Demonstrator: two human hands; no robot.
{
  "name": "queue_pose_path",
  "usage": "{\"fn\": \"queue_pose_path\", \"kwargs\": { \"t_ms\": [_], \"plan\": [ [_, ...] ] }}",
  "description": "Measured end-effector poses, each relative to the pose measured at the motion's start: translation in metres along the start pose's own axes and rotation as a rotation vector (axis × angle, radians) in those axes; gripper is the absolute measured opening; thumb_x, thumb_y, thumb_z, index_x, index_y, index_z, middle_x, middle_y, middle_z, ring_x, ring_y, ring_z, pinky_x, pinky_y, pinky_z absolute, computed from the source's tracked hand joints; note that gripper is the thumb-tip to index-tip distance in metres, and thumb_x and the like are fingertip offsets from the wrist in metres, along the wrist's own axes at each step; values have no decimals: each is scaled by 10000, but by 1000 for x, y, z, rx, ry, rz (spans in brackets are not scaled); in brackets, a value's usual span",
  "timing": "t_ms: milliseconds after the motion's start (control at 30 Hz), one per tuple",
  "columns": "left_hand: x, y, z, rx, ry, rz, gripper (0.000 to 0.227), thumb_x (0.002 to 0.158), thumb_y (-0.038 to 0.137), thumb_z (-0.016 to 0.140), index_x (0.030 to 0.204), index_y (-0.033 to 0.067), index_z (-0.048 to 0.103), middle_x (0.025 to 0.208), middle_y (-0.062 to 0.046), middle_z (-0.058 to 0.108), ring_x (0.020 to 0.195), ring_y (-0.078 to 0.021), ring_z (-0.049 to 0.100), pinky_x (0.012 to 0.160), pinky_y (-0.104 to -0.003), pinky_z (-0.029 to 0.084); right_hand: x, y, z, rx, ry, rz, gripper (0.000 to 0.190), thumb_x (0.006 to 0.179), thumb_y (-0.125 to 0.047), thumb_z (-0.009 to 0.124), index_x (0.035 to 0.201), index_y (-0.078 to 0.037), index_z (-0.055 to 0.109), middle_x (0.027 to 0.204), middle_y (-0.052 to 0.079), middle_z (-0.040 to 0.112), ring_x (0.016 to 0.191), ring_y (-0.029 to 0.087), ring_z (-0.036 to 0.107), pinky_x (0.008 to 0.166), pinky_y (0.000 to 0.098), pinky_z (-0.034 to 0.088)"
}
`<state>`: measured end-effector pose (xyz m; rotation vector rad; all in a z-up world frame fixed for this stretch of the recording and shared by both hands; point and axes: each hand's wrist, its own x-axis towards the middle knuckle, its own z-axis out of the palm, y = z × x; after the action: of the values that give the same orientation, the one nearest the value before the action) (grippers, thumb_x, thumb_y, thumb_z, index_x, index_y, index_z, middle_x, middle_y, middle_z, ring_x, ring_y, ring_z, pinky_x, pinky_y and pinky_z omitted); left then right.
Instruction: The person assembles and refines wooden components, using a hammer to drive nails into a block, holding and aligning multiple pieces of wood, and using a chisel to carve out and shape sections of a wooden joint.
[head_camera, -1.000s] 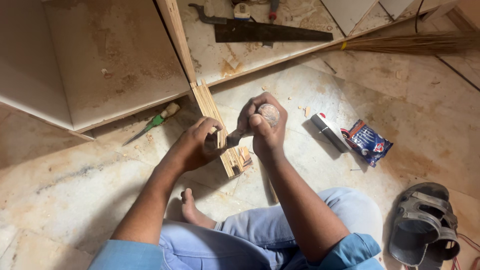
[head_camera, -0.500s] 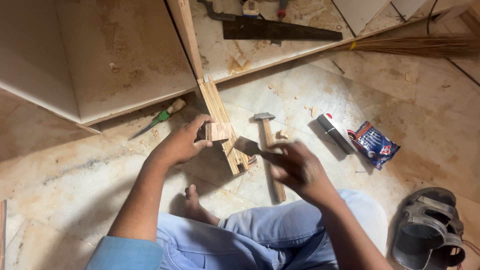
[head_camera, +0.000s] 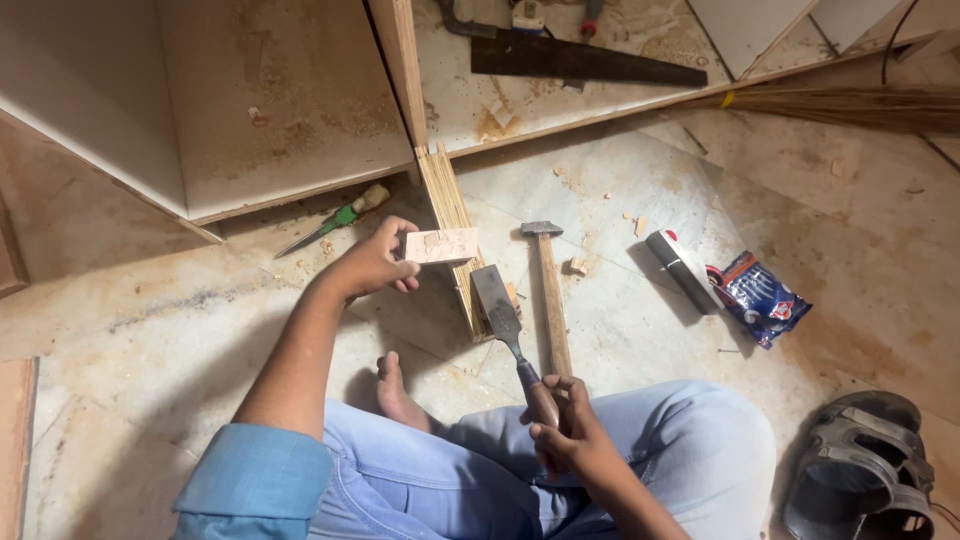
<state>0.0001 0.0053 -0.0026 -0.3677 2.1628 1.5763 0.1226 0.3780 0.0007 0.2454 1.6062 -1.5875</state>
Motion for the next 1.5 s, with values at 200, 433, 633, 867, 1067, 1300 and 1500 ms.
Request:
{"fn": "queue_pose_path", "kwargs": {
  "t_ms": [200, 433, 633, 867, 1067, 1300, 1500],
  "plan": [
    [20, -23, 22, -111, 164, 43, 472, 863, -20, 721, 1258, 28, 467, 982, -168, 715, 728, -194, 722, 619, -317, 608, 8, 15, -5, 19, 60, -24, 551, 854, -194, 732, 1313, -54, 461, 805, 101, 641, 558, 171, 585, 465, 306, 482],
    [52, -56, 43, -390, 277, 8, 488, 877, -36, 692, 1275, 31, 417, 1060, -169, 660, 722, -194, 718, 585, -320, 632, -1, -9, -5, 383, -99, -130, 574, 871, -361, 535, 1256, 62, 590, 719, 108, 608, 507, 154, 584, 384, 280, 470],
    [51, -63, 39, -304, 217, -21, 391, 883, 85, 692, 1222, -9, 520, 960, -147, 712, 682, -171, 752, 545, -299, 603, 5, 2, -3, 212, 51, -68, 434, 870, -228, 637, 1231, -43, 482, 746, 127, 589, 472, 183, 542, 378, 319, 451],
    [41, -46, 50, -188, 184, -102, 423, 821, 187, 799, 1115, 16, 547, 814, -133, 709, 545, -177, 678, 474, -328, 544, 11, 1, -8, 251, -30, -142, 446, 835, -222, 658, 1198, 4, 532, 804, 142, 644, 483, 175, 580, 404, 297, 482],
    [36, -32, 69, -129, 150, -134, 287, 870, 267, 725, 969, 1, 682, 777, -75, 723, 508, -146, 647, 457, -312, 559, 13, 4, -10, 263, 6, -127, 472, 839, -244, 653, 1225, 3, 542, 767, 148, 637, 480, 184, 583, 414, 299, 489],
    [21, -18, 72, 52, 165, -121, 353, 934, 329, 713, 1024, -6, 650, 804, -124, 733, 533, -169, 689, 479, -319, 561, 11, 8, -2, 139, 86, -140, 629, 904, -253, 634, 1475, -31, 493, 766, 113, 611, 497, 147, 554, 429, 287, 474],
    [29, -32, 73, -74, 109, -122, 340, 974, 229, 635, 1190, -21, 555, 848, -100, 762, 541, -176, 725, 462, -317, 509, 8, 10, 0, 130, 97, -130, 642, 888, -241, 640, 1476, -49, 467, 777, 118, 635, 467, 159, 528, 406, 296, 451]
  ]
}}
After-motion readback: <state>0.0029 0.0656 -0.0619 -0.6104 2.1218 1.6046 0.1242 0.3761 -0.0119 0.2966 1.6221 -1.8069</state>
